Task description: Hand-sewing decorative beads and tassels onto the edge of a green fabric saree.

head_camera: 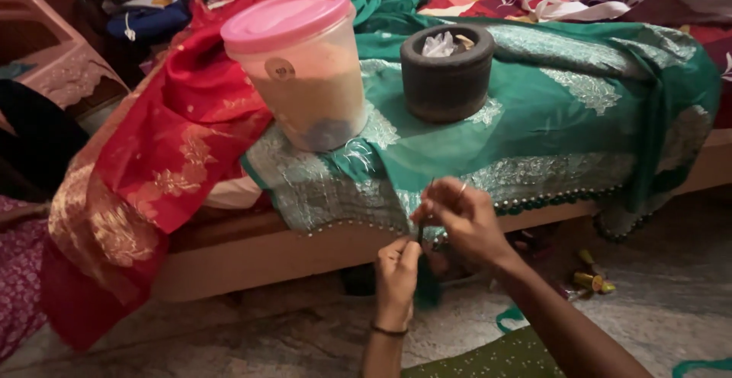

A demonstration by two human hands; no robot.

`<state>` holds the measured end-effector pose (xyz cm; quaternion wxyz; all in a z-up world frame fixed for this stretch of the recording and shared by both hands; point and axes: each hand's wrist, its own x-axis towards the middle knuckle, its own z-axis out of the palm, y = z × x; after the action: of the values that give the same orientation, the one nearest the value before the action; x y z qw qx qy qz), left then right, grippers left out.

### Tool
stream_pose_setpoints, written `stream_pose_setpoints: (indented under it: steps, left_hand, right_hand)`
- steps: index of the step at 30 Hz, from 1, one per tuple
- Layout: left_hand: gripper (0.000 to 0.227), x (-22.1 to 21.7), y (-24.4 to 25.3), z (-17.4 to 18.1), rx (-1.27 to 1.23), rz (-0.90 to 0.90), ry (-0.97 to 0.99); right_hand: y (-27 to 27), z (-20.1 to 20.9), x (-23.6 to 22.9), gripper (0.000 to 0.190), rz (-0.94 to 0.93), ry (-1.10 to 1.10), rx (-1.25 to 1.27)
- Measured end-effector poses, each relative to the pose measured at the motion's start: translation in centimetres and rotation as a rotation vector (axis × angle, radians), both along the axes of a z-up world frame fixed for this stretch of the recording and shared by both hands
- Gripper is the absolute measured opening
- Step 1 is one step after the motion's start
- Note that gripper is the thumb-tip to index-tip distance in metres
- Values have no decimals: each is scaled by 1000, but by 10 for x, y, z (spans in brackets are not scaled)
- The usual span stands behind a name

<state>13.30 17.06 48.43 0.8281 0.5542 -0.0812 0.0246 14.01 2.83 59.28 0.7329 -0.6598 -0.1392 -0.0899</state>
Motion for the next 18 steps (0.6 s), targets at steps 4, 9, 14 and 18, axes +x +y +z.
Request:
stream_pose_setpoints:
  steps: [4,9,14,18]
  left_hand:
    - [25,-14,0,26,62,-42,44]
    - [26,-12,3,28,4,-122,75]
    - [25,-14,6,31,-18,-142,78]
    - [24,-14,9,32,24,-142,149]
  right_hand:
    - [-6,11,7,6,7,-17,36]
    - [-8,12,20,8,26,12,126]
    - [-10,1,36,8,47,-7,175]
    - [-10,5,41,9,46,9,162]
